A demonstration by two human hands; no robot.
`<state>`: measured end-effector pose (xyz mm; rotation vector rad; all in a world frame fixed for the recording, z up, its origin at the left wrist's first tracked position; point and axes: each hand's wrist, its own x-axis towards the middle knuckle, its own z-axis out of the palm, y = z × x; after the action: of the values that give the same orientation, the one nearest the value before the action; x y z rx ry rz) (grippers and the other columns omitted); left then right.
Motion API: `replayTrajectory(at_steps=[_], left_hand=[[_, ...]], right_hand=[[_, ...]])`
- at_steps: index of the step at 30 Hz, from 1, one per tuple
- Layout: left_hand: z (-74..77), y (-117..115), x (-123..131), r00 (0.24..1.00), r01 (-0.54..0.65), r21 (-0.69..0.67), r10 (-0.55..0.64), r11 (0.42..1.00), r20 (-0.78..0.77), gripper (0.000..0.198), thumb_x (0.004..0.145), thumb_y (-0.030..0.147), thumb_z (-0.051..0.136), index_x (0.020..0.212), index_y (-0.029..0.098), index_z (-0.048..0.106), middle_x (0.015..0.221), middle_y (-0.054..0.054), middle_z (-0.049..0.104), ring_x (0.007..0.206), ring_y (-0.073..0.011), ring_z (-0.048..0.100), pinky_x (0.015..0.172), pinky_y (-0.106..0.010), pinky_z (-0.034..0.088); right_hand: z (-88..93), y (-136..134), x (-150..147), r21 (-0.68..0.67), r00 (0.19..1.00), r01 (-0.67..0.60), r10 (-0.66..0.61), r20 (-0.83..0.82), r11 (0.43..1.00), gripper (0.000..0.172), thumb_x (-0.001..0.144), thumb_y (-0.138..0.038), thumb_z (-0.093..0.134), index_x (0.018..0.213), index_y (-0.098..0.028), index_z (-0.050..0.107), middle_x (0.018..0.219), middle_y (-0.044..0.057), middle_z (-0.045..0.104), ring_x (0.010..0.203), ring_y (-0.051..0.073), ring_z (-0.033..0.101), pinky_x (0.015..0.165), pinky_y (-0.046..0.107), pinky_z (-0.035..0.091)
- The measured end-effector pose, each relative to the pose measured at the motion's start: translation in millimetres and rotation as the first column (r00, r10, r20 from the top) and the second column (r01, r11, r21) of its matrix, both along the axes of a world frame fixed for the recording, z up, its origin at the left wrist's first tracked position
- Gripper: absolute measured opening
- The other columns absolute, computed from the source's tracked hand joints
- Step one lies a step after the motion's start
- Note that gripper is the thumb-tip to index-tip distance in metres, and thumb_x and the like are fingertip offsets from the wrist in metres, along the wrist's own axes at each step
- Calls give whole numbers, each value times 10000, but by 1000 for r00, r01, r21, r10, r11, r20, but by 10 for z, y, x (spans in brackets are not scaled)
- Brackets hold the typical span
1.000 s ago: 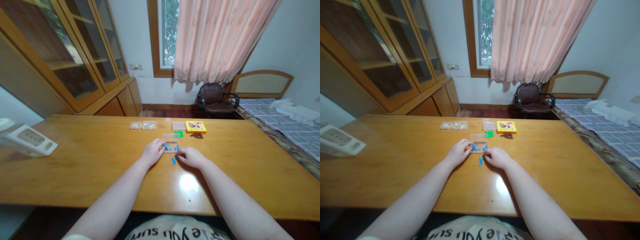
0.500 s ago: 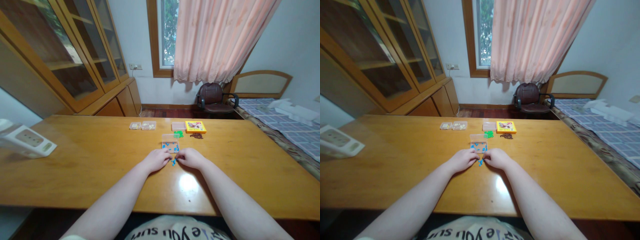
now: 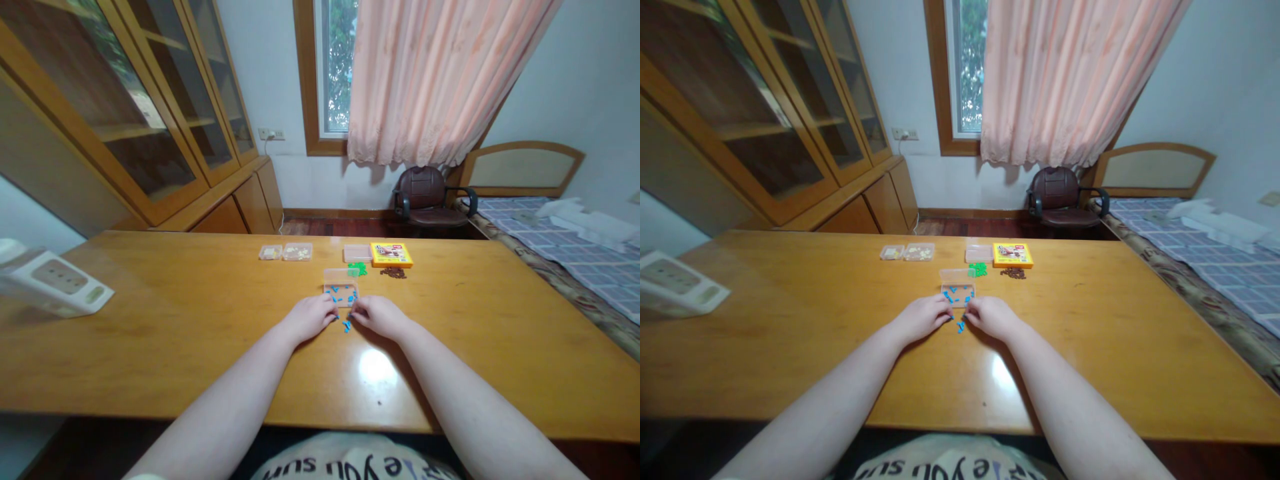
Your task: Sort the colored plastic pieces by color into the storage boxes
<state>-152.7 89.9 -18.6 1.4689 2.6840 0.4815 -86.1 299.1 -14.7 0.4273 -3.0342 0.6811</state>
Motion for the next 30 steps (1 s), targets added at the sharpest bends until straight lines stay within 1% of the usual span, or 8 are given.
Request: replayTrajectory(at_steps=[6, 9, 11, 16, 20, 22, 25, 30], left_hand=[[11, 0, 1, 1000, 14, 20, -14, 1000, 2, 106, 855, 246, 534, 868, 220, 636, 910, -20, 611, 826, -147, 587, 751, -245, 458], [22, 8, 1, 1000, 20, 40, -20, 999, -9, 119, 866, 262, 526, 882, 217, 635, 917, -22, 614, 831, -148, 589, 750, -247, 459], [34, 16, -1, 999, 13, 66, -11, 998, -37, 136, 875, 275, 516, 898, 214, 636, 924, -27, 614, 833, -150, 589, 752, -252, 459], [50, 33, -35, 981, -141, 228, 167, 963, -98, 183, 901, 284, 480, 949, 215, 642, 952, -38, 613, 875, -156, 585, 796, -269, 455], [26, 32, -66, 952, -258, 249, 290, 933, -101, 206, 888, 276, 503, 1041, 217, 627, 977, -39, 613, 870, -164, 590, 786, -277, 460], [20, 26, -59, 968, -206, 208, 231, 956, -99, 208, 887, 277, 503, 1045, 220, 626, 991, -37, 615, 871, -161, 592, 782, -271, 459], [29, 30, -16, 994, -35, 104, 45, 994, -95, 178, 888, 299, 503, 946, 221, 651, 958, -30, 623, 866, -157, 592, 769, -256, 453], [57, 80, 53, 993, 113, -36, -115, 993, -34, 149, 861, 334, 552, 926, 254, 659, 928, -8, 619, 828, -153, 591, 723, -242, 447]], right_hand=[[-40, 15, -65, -161, 968, 183, -206, -142, 970, 187, 861, -291, 505, 847, -180, 653, 737, 37, 654, 661, 135, 555, 626, 227, 383], [-41, 26, -80, -172, 964, 228, -247, -96, 958, 233, 863, -290, 498, 1018, -179, 632, 742, 30, 653, 644, 135, 551, 611, 229, 383], [-20, 37, -72, -144, 974, 211, -220, -50, 967, 286, 860, -294, 502, 1105, -183, 598, 720, 17, 648, 618, 131, 543, 589, 226, 370], [51, 60, -24, -23, 998, 61, -61, 7, 998, 179, 840, -309, 516, 853, -201, 658, 749, 23, 675, 653, 132, 572, 581, 223, 352], [60, 63, -1, 54, 999, 6, -8, 39, 999, 194, 817, -322, 540, 905, -229, 685, 836, 27, 709, 733, 153, 619, 631, 232, 385], [58, 63, 3, 97, 999, -15, 11, 42, 995, 221, 821, -344, 534, 937, -252, 698, 863, 24, 718, 758, 164, 631, 649, 240, 396], [63, 54, 4, 161, 999, -38, 33, 34, 986, 234, 832, -334, 517, 943, -272, 713, 896, 21, 724, 787, 176, 640, 664, 247, 400], [99, -3, 7, 237, 999, -39, 37, 14, 971, 218, 831, -273, 507, 838, -262, 725, 834, 21, 726, 730, 171, 640, 616, 242, 374]])
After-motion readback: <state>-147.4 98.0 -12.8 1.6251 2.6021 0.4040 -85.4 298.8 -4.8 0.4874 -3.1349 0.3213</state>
